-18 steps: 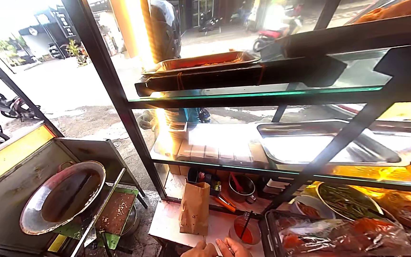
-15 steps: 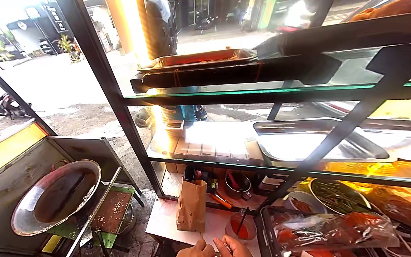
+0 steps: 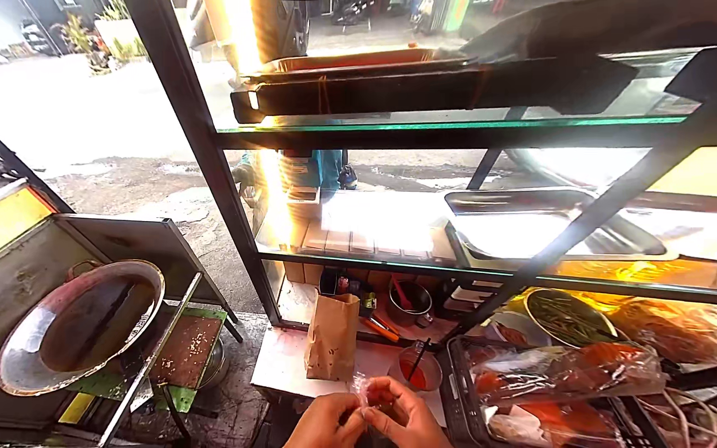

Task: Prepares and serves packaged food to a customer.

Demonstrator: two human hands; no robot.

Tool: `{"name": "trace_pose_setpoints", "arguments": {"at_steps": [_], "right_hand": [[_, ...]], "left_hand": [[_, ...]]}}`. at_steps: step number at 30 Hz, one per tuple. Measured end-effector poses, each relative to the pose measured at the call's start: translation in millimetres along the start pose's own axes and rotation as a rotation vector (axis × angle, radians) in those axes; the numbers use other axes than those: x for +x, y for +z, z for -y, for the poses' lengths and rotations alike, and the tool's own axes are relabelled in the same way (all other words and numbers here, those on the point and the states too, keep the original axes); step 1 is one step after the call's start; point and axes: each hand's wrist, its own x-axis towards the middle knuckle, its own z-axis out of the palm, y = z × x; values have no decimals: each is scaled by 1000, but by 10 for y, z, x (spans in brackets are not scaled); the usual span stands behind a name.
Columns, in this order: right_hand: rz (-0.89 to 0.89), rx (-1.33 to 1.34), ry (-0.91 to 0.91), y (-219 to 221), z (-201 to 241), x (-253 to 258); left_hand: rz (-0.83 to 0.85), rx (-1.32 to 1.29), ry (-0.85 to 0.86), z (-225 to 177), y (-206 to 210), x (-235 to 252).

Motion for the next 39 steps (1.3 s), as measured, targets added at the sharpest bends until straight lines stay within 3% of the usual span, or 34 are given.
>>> {"name": "trace_pose_setpoints", "arguments": {"at_steps": [4,7,15,20,24,29,34,39], "right_hand": [[-11,-126,-153,30,-103,-47],[-37,-184,-142,71,-67,-16],[-200,-96,-10,362,-11,12],[-228,-195,-92,503,-25,26],[-198,-325,-147,539,-68,51],[-9,-580,-304,466,-96,113],[38,-662,-278,439,-134,130],[-30,-593,-122,486,-73,170]], "left_hand": [[0,-183,-55,78,-39,-103],[-47,-222,-15,125,-64,-182],[-494,-9,151,219,70,-261],[-669,-118,86,198,127,-306],[-703,-117,83,274,151,-356],[-648,-168,-29,250,120,-411],[-551,-77,-189,181,29,-452],[-748,215,-81,232,109,-352]]}}
